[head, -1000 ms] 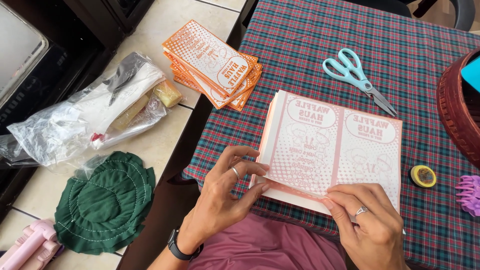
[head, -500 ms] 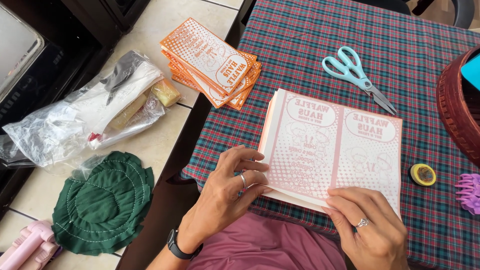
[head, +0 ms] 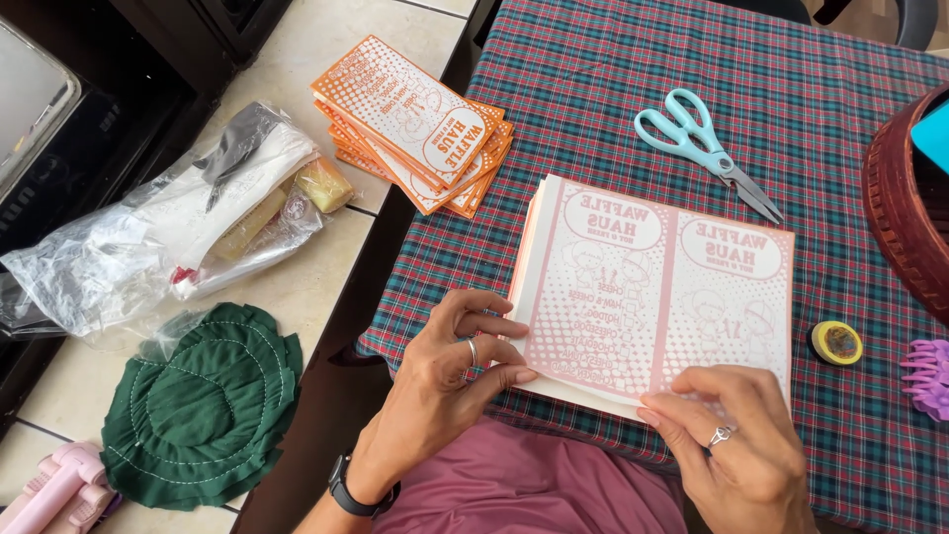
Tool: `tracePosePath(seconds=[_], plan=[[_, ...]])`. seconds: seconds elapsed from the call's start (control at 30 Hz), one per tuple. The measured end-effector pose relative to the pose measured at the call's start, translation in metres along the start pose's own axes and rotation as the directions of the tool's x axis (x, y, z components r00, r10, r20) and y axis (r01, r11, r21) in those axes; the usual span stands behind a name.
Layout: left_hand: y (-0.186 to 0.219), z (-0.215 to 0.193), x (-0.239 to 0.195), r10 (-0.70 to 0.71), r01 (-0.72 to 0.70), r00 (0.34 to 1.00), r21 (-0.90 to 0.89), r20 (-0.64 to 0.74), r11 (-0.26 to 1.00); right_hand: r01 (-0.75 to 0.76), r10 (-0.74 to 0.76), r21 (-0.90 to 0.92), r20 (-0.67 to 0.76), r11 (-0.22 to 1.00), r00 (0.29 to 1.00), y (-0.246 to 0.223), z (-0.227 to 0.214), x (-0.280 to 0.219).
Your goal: Folding the bottom of paper bags and securing the fold with adhesive tape.
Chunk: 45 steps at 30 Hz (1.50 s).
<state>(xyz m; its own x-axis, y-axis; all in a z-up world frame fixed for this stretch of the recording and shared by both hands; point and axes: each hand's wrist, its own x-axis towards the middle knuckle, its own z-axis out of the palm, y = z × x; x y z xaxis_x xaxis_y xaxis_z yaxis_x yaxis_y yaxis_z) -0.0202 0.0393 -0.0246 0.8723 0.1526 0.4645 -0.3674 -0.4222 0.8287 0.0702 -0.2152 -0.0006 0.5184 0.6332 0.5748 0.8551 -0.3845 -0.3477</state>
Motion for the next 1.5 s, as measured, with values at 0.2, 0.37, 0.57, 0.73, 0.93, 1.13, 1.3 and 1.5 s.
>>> tracePosePath(seconds=[0.2, 0.37, 0.57, 0.73, 0.93, 1.13, 1.3, 1.5], plan=[[0.001, 0.011, 0.001, -0.136, 0.133, 0.985, -0.041, -0.108, 0.99, -0.039, 0.029, 0.118, 0.086, 0.992, 0.996, 0.012, -0.008, 0.009], [0.003, 0.016, 0.0, -0.227, 0.232, 0.96, 0.011, -0.164, 0.973, -0.346, 0.281, 0.209, 0.287, 0.915, 0.916, 0.026, -0.011, 0.015], [0.004, 0.018, 0.002, -0.266, 0.273, 0.948, 0.018, -0.177, 0.962, -0.748, 0.637, 0.081, 0.469, 0.658, 0.611, 0.04, -0.009, 0.016], [0.009, 0.019, 0.002, -0.29, 0.299, 0.939, 0.022, -0.184, 0.954, -0.786, 0.664, 0.057, 0.499, 0.616, 0.556, 0.038, -0.01, 0.022], [0.015, 0.019, 0.003, -0.36, 0.366, 0.917, 0.001, -0.173, 0.931, -0.797, 0.673, 0.039, 0.513, 0.602, 0.533, 0.039, -0.009, 0.023], [0.014, 0.021, 0.001, -0.387, 0.391, 0.907, -0.007, -0.168, 0.92, -0.801, 0.677, 0.027, 0.518, 0.598, 0.523, 0.04, -0.009, 0.023], [0.014, 0.022, 0.001, -0.342, 0.346, 0.922, -0.009, -0.181, 0.938, -0.75, 0.624, 0.06, 0.513, 0.659, 0.589, 0.042, -0.008, 0.019], [0.015, 0.022, 0.001, -0.4, 0.423, 0.882, 0.047, -0.248, 0.905, -0.735, 0.615, 0.048, 0.514, 0.676, 0.598, 0.042, -0.008, 0.018]])
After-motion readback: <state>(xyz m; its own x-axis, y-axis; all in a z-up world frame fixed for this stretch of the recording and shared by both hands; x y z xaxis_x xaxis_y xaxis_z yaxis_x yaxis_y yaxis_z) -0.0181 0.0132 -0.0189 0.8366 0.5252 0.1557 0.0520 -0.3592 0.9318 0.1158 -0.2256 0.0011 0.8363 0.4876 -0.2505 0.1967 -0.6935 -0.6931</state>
